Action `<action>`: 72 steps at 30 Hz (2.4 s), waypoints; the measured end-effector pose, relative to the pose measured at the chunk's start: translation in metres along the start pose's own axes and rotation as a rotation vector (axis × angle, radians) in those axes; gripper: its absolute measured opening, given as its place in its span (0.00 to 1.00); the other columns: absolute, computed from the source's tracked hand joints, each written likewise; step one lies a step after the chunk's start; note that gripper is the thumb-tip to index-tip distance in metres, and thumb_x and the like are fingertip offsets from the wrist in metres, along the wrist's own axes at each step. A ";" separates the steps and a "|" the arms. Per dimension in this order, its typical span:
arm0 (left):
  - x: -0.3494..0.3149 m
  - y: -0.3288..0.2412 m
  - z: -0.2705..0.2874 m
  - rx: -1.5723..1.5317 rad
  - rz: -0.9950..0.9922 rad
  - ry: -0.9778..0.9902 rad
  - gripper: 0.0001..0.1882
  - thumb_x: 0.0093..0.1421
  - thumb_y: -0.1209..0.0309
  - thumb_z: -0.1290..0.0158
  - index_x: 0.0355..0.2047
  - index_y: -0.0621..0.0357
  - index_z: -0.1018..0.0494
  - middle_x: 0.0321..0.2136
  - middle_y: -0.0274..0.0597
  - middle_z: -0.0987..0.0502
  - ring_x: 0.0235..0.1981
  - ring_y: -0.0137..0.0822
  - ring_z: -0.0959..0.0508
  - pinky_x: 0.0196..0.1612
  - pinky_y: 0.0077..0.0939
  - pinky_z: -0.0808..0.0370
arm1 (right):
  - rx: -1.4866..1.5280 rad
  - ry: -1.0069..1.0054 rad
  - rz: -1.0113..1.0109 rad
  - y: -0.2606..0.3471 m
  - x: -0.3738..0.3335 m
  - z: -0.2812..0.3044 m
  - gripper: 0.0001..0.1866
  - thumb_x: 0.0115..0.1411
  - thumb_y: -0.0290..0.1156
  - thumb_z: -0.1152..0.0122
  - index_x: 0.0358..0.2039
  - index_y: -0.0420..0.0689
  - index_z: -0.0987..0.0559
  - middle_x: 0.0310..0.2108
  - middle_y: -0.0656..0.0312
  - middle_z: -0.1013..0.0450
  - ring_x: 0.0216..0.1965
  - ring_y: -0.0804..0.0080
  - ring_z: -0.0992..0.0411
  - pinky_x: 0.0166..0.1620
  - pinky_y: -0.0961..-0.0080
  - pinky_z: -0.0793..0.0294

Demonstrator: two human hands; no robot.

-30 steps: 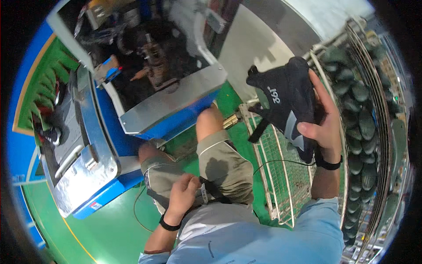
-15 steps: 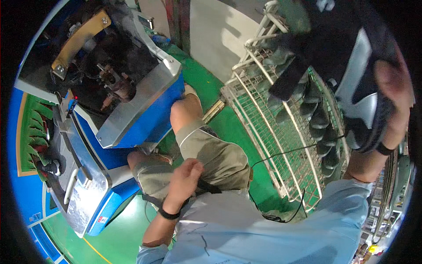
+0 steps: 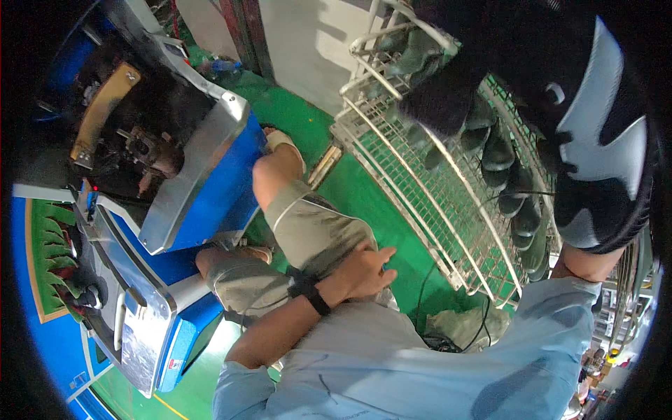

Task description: The worker is assembling shoes by inserting shoe lasts into uppers and placing them on a machine for processing.

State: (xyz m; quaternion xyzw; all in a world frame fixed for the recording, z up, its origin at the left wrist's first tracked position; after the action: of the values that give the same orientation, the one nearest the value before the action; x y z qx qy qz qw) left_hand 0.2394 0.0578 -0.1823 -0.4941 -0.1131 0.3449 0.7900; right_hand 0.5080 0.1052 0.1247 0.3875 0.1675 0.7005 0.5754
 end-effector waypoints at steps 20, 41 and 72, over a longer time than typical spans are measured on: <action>-0.068 0.021 0.076 -0.392 0.421 -0.957 0.33 0.66 0.49 0.45 0.57 0.66 0.31 0.39 0.40 0.21 0.40 0.32 0.22 0.45 0.28 0.25 | 0.828 0.344 0.065 0.120 0.116 -0.215 0.53 0.47 0.43 0.29 0.69 0.33 0.42 0.62 0.48 0.34 0.59 0.60 0.30 0.62 0.66 0.31; -0.184 0.130 0.052 -0.980 0.594 -0.818 0.23 0.69 0.59 0.50 0.52 0.69 0.26 0.39 0.41 0.19 0.41 0.30 0.21 0.48 0.26 0.25 | 0.529 0.749 0.278 0.282 0.206 -0.349 0.47 0.50 0.22 0.38 0.70 0.27 0.45 0.66 0.47 0.37 0.65 0.66 0.37 0.68 0.72 0.42; -0.191 0.103 0.090 -0.846 0.637 -0.826 0.26 0.66 0.51 0.51 0.50 0.61 0.24 0.42 0.46 0.17 0.44 0.41 0.19 0.50 0.34 0.25 | -0.419 0.644 0.558 0.320 0.219 -0.471 0.49 0.60 0.50 0.45 0.74 0.42 0.53 0.54 0.21 0.36 0.53 0.24 0.32 0.59 0.49 0.32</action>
State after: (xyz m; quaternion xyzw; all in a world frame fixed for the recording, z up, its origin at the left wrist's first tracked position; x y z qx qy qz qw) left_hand 0.0075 0.0236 -0.1966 -0.5979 -0.3801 0.6479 0.2799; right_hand -0.0630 0.3195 0.1156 0.0564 0.0816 0.9316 0.3498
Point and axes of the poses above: each hand's wrist, its own x-axis towards the middle knuckle, its own z-axis out of the back of the hand, y = z × x, the point moved 4 cm from there along x, towards the middle knuckle
